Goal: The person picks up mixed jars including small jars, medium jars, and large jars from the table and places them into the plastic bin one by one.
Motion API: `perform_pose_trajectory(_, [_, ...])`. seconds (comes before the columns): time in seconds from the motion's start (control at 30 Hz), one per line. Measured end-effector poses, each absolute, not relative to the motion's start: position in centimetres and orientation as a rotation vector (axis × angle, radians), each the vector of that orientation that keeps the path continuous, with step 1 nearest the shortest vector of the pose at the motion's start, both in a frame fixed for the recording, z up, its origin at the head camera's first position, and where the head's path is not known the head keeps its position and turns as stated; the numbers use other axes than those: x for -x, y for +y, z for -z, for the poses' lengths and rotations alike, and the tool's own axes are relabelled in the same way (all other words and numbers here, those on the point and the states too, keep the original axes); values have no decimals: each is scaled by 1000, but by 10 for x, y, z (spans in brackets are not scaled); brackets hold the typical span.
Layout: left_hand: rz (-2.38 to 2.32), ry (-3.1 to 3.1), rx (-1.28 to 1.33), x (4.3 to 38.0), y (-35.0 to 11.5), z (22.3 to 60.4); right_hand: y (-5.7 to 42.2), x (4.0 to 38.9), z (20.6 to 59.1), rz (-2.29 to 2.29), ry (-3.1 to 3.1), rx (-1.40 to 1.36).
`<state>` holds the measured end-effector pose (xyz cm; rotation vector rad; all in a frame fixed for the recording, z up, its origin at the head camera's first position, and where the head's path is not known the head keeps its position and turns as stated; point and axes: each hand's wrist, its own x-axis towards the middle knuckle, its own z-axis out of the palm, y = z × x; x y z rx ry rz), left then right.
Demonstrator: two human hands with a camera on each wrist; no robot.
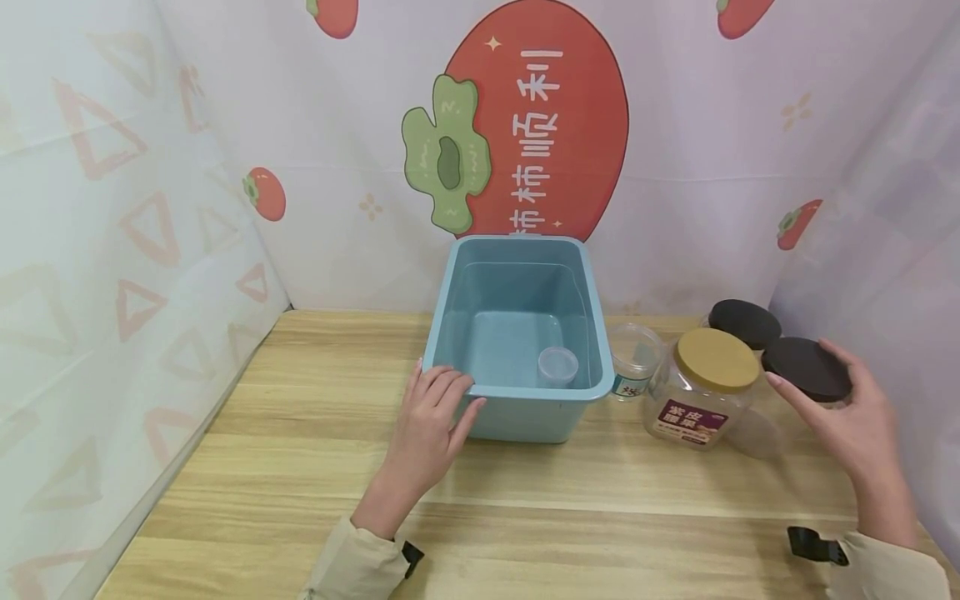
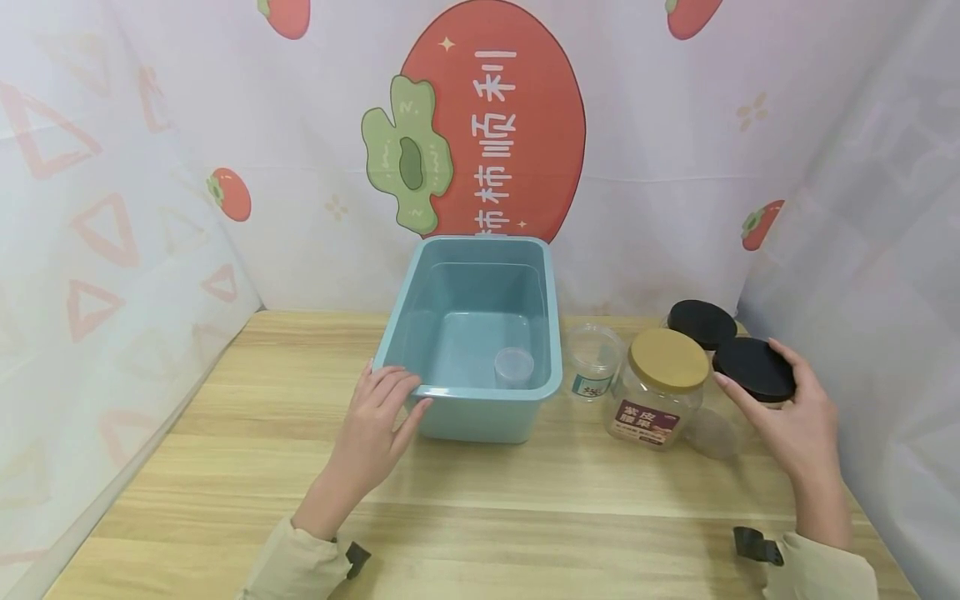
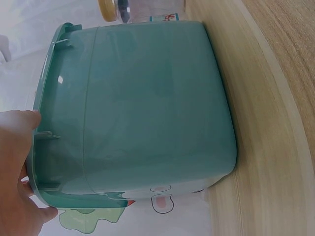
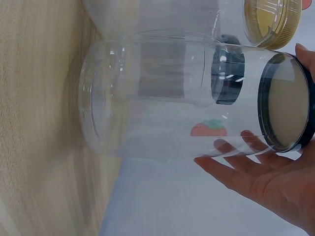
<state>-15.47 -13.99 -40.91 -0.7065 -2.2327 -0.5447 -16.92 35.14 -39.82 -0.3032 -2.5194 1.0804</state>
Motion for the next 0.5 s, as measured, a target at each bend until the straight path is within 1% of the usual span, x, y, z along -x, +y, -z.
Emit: perform_pose_trajectory(0.5, [530,-2232,707,154,-140,410,359,161,391,-1042,-2529,345])
